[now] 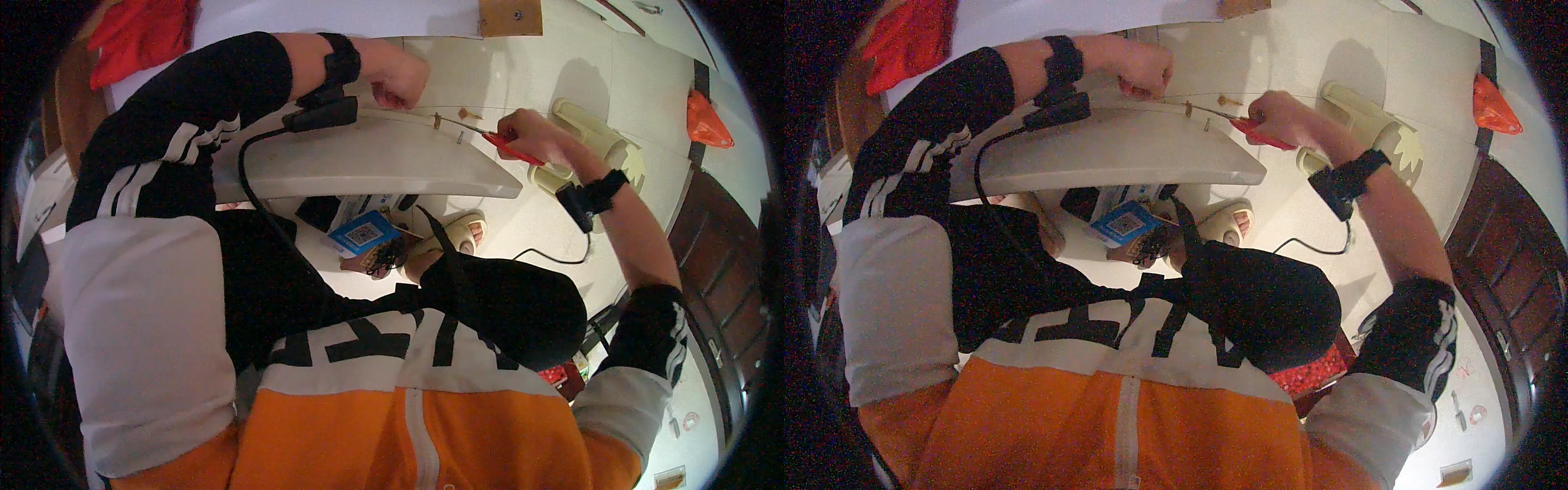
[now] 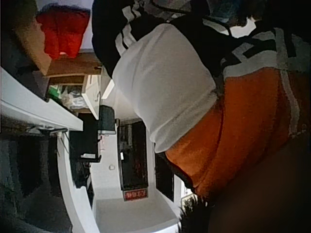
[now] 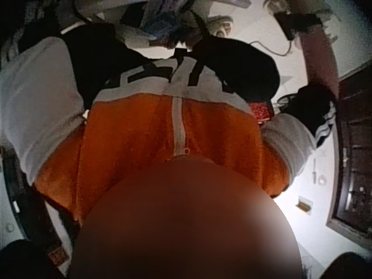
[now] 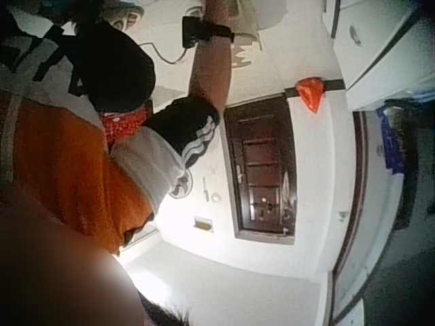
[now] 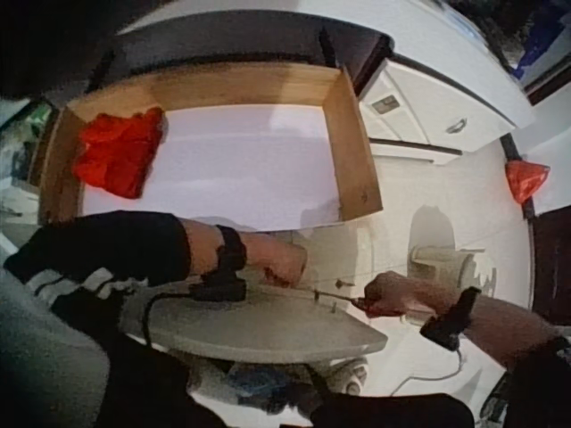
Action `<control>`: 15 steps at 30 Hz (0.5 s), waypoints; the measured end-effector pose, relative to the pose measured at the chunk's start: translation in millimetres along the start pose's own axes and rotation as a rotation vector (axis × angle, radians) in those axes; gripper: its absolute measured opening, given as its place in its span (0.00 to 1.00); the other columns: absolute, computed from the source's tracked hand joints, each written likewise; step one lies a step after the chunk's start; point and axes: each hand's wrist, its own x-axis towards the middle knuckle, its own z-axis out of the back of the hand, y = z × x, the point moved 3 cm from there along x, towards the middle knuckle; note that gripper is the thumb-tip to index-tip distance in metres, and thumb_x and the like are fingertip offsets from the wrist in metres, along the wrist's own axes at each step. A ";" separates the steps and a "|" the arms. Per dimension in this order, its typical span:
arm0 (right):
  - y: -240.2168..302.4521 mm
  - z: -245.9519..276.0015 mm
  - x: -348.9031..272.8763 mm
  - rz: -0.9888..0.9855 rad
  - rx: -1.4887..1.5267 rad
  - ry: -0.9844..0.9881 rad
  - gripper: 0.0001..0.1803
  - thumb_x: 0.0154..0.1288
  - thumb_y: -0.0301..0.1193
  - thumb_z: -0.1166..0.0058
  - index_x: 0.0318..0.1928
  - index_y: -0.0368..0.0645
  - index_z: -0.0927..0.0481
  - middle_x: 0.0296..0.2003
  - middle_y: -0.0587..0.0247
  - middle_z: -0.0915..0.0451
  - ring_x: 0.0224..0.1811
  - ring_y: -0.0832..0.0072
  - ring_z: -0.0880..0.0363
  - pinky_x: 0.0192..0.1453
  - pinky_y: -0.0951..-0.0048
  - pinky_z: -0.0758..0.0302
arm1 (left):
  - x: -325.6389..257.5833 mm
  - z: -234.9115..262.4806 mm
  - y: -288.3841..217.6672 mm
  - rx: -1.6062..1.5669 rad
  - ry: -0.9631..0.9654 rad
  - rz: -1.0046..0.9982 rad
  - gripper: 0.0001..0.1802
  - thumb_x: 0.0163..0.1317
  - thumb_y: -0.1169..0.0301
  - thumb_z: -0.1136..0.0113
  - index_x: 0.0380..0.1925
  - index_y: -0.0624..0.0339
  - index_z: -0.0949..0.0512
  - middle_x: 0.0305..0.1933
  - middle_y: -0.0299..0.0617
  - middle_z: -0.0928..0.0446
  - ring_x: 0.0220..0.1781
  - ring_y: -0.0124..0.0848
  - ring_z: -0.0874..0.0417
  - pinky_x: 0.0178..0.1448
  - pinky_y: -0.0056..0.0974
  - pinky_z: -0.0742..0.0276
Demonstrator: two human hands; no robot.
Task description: The person assembles a white furniture piece by inserting wooden dowels and screws into pre-drilled holes. They use a screwdriver to tighten the screws and a pair of scissors to cut a small piece of wood. The person works on the floor, surrounded by various tools and materials.
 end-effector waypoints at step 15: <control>-49.8 -110.8 -5.9 -0.007 1.062 -0.059 0.22 0.70 0.37 0.50 0.58 0.35 0.26 0.39 0.67 0.20 0.43 0.78 0.22 0.49 0.77 0.25 | -3.3 -10.6 2.3 -0.064 0.072 0.033 0.07 0.56 0.73 0.42 0.29 0.69 0.23 0.25 0.46 0.20 0.26 0.34 0.17 0.27 0.40 0.16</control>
